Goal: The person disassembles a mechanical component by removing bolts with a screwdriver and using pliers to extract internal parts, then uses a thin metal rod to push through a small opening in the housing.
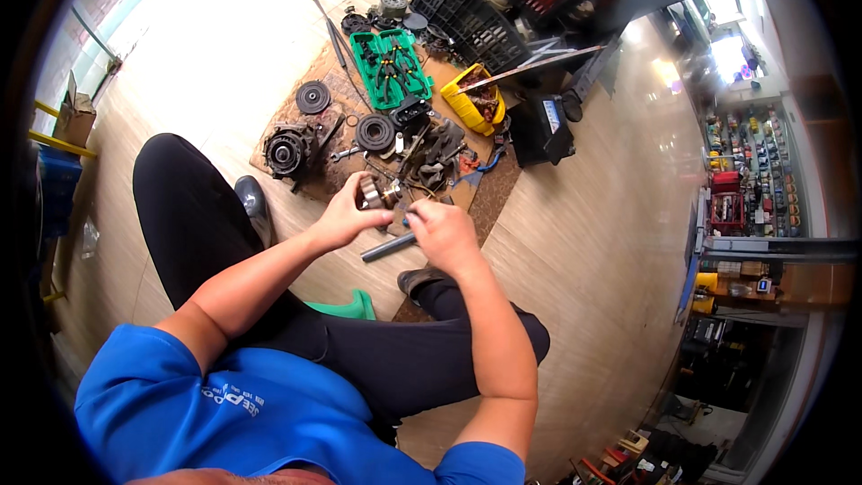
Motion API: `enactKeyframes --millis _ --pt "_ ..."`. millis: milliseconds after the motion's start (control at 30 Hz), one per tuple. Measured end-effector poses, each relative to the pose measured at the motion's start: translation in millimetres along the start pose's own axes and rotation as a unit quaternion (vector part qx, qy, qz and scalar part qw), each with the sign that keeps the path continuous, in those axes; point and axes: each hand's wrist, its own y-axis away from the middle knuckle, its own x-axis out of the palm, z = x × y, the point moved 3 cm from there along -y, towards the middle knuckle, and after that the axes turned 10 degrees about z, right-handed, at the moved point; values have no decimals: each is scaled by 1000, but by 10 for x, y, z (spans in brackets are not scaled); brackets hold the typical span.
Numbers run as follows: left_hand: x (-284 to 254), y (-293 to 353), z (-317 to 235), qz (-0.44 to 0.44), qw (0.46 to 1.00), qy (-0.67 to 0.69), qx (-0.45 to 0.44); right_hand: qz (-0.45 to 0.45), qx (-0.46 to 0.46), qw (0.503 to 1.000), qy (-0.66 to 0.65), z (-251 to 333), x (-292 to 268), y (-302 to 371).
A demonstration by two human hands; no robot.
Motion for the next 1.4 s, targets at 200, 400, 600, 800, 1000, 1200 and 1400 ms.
enactKeyframes --millis 200,400,600,800,1000,1200,1400 --pt "67 121 -75 -3 991 -134 -15 16 18 999 24 -6 17 9" --pt "172 128 -51 222 859 459 -39 36 25 983 -179 -192 3 -26" --pt "121 118 -40 238 831 502 -44 -6 10 992 -123 -54 -41 0" --pt "89 77 62 231 851 469 -46 -26 -5 997 -71 26 -85 15" --pt "88 79 -13 184 879 437 -47 -22 5 999 -41 60 -99 37" --pt "85 39 -14 97 956 270 -55 -4 -21 999 -44 87 -22 58" --pt "137 46 44 112 964 236 -48 -24 14 999 -37 -76 -58 22"
